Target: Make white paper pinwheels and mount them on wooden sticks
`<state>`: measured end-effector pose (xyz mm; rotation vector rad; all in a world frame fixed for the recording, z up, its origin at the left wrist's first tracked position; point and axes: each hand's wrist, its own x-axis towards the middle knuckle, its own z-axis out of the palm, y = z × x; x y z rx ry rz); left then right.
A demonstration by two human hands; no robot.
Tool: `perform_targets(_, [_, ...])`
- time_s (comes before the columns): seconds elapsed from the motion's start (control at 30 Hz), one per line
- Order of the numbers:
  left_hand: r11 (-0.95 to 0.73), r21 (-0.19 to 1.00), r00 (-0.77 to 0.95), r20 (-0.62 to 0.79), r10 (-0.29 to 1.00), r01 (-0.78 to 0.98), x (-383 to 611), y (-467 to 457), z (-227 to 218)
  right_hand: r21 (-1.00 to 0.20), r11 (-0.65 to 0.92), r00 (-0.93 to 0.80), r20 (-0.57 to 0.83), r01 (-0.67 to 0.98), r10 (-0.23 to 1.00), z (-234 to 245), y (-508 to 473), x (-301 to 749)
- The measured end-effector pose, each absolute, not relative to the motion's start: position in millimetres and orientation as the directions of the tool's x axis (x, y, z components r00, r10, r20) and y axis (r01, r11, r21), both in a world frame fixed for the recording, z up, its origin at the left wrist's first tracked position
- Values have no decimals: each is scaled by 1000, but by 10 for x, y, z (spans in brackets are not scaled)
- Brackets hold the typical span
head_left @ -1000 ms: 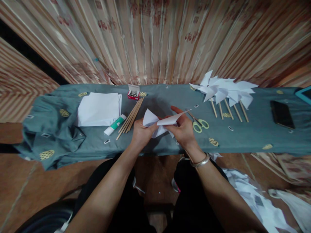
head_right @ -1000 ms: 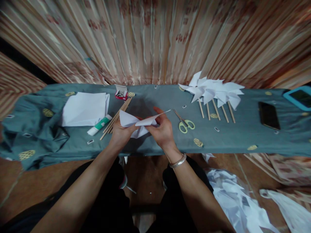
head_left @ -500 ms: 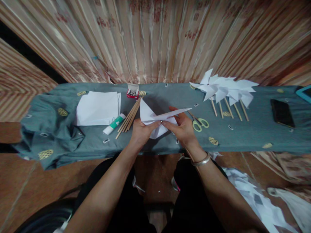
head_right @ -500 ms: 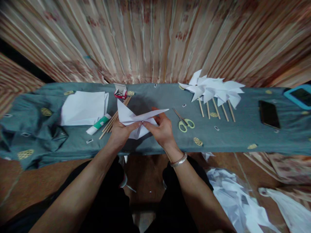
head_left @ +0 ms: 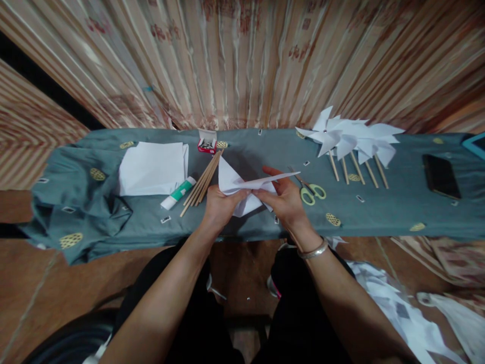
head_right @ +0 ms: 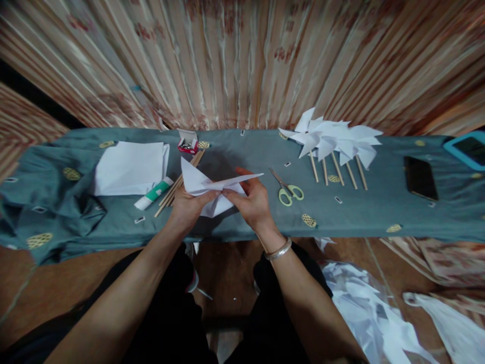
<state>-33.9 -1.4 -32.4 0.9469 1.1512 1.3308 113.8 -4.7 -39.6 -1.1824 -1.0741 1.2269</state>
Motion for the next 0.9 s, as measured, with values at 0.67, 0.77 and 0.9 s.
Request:
perform_targets(0.67, [104,970,-72,-123,990,-221,-351,-21,-320,-992,-51,55,-58,-120,997,-439,-51,1139])
perform_targets(0.77, [108,973,-71,-124,990,-202,-359,-23,-330,-990,-64,74,-73,-127,995,-430,-59,1124])
perform_targets(0.9, [94,975,-78,-112,991,-201,-369,-20,-350,-990,-76,79,-86,-120,993,-422,-66,1111])
